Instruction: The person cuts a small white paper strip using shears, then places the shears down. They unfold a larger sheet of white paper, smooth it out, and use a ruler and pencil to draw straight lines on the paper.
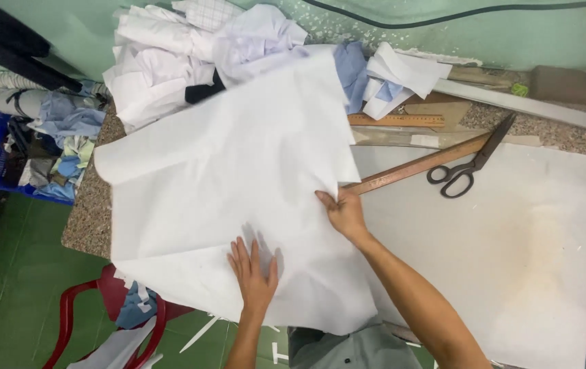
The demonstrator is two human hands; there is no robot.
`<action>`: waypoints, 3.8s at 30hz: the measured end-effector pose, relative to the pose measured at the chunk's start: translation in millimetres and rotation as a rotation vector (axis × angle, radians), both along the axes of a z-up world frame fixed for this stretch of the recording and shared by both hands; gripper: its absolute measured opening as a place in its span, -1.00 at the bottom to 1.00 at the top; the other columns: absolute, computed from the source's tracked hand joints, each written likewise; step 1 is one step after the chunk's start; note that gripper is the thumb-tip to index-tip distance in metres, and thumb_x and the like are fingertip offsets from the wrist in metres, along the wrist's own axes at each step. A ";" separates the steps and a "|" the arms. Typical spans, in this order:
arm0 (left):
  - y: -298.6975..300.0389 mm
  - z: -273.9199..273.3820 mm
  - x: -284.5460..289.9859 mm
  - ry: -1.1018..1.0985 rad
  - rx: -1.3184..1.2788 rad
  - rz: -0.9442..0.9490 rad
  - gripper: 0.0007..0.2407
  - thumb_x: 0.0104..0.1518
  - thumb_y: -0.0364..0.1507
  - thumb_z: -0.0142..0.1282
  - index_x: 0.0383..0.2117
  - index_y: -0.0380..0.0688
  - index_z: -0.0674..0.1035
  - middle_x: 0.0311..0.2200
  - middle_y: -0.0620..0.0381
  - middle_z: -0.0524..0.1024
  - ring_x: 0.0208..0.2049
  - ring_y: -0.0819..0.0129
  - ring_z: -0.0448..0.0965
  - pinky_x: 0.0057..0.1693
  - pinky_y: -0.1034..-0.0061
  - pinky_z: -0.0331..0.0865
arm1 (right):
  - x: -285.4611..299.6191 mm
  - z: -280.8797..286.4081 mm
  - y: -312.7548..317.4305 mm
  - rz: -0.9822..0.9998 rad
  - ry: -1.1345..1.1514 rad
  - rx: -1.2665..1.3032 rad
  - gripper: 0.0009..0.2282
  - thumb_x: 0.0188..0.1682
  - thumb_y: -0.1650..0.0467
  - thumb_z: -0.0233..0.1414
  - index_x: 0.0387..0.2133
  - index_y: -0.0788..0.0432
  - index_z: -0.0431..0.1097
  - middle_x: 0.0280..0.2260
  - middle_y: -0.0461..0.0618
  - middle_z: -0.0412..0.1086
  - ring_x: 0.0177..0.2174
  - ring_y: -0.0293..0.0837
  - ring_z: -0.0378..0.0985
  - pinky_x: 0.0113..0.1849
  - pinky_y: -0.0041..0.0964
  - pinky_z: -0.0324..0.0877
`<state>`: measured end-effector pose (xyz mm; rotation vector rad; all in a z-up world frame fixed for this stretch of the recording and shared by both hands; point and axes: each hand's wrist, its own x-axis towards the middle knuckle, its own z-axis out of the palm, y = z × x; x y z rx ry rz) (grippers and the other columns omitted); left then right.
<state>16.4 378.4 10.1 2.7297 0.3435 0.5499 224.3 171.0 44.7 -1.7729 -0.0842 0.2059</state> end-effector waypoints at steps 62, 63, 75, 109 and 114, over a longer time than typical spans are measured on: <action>109.6 90.5 -132.6 -0.224 -1.637 0.783 -0.87 0.14 -0.46 0.24 -0.50 -0.16 0.53 -0.39 0.03 0.59 -0.27 0.30 0.58 -0.05 0.41 0.50 | -251.3 -78.1 148.9 1.167 -0.636 -0.544 -0.92 -0.05 0.40 0.07 -0.46 0.11 0.34 -0.36 -0.03 0.35 -0.26 0.01 0.36 -0.21 -0.01 0.23; 111.5 84.7 -137.9 -0.145 -1.635 0.885 -0.87 0.14 -0.46 0.24 -0.39 -0.23 0.52 -0.34 -0.08 0.59 -0.25 0.18 0.59 -0.05 0.36 0.51 | -262.9 -86.4 152.5 1.314 -0.490 -0.572 -0.81 -0.11 0.49 0.13 -0.68 0.08 0.31 -0.57 -0.11 0.35 -0.47 -0.07 0.43 -0.41 -0.16 0.43; 112.5 73.4 -21.2 -0.026 -0.205 -0.013 -0.47 0.27 -0.26 -0.02 0.29 -0.33 0.23 0.38 -0.25 0.08 0.43 -0.13 -0.01 0.45 -0.12 -0.13 | -181.6 -38.5 -89.1 0.019 -0.681 -0.945 -0.55 0.03 0.27 0.08 0.12 0.30 0.32 0.09 0.25 0.38 0.10 0.15 0.42 0.12 0.05 0.38; 97.5 78.8 42.5 0.058 -0.974 0.287 -0.79 0.18 -0.39 0.18 -0.15 -0.23 0.67 -0.21 0.15 0.64 -0.15 0.46 0.56 0.01 0.56 0.43 | -24.4 12.8 -337.0 -0.482 -0.794 -1.079 -0.55 0.40 0.27 0.34 -0.46 0.20 0.37 -0.46 0.04 0.33 -0.49 0.01 0.40 -0.45 -0.11 0.19; 25.1 82.5 -19.6 -0.686 -1.237 0.786 -0.73 0.34 -0.48 0.03 -0.56 0.05 0.31 -0.63 0.36 0.32 -0.63 0.57 0.28 -0.52 0.55 0.22 | 58.4 190.5 -224.7 -0.424 -0.956 -0.611 -0.62 0.11 0.60 0.19 0.19 0.45 0.31 -0.03 0.40 0.41 -0.04 0.30 0.44 -0.09 0.11 0.38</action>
